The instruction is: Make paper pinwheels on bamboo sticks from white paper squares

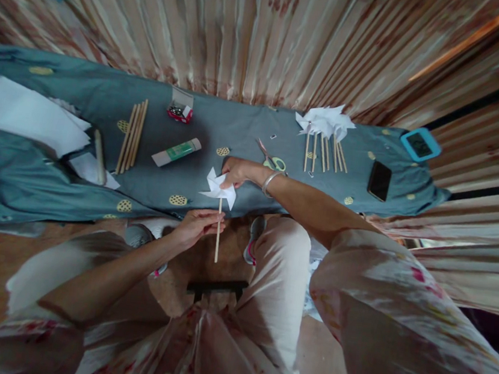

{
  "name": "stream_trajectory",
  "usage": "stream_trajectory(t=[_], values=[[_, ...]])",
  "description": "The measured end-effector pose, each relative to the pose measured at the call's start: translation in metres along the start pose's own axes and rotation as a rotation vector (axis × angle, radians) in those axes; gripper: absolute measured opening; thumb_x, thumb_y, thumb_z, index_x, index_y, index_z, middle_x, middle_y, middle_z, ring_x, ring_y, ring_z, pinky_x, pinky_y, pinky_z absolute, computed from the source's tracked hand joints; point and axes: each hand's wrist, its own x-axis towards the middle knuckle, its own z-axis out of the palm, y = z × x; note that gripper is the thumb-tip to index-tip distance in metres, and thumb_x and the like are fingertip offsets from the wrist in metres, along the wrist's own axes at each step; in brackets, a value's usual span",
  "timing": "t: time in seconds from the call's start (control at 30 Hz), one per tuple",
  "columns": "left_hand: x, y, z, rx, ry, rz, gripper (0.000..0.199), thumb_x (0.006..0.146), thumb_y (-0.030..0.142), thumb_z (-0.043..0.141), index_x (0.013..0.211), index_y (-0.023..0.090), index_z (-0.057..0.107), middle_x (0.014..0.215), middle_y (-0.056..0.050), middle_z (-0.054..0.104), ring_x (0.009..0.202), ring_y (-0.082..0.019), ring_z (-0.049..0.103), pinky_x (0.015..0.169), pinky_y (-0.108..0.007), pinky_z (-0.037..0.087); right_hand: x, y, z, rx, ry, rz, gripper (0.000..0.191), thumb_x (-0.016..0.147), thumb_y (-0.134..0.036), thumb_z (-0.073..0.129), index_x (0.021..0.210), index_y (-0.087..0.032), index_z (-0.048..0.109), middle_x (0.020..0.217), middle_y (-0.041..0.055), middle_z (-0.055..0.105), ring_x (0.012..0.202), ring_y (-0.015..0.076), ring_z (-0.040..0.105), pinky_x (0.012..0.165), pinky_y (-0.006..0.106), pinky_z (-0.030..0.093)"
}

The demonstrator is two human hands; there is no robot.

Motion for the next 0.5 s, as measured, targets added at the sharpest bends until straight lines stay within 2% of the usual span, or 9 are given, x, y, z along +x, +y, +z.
stream_trajectory(t=[0.27,0.5], values=[[-0.005,0.002,0.002,-0.025,0.015,0.009,0.017,0.061,0.011,0.085,0.074,0.007,0.074,0.068,-0.007,0.072,0.057,-0.016,0.069,0.060,-0.025,0.058,-0.001,0.001,0.004,-0.034,0.060,-0.031,0.028,0.057,-0.017,0.082,0.055,-0.014,0.054,0.048,-0.0078,0.050,0.047,0.0050,0.046,0.052,0.019,0.043],[-0.009,0.007,0.004,-0.019,0.005,0.007,0.019,0.060,0.012,0.086,0.075,0.009,0.074,0.067,-0.006,0.072,0.057,-0.015,0.069,0.061,-0.024,0.057,-0.008,0.019,0.002,0.239,0.073,-0.073,0.031,0.056,-0.029,0.088,0.068,-0.013,0.066,0.062,-0.0027,0.063,0.060,0.0077,0.056,0.059,0.019,0.048]])
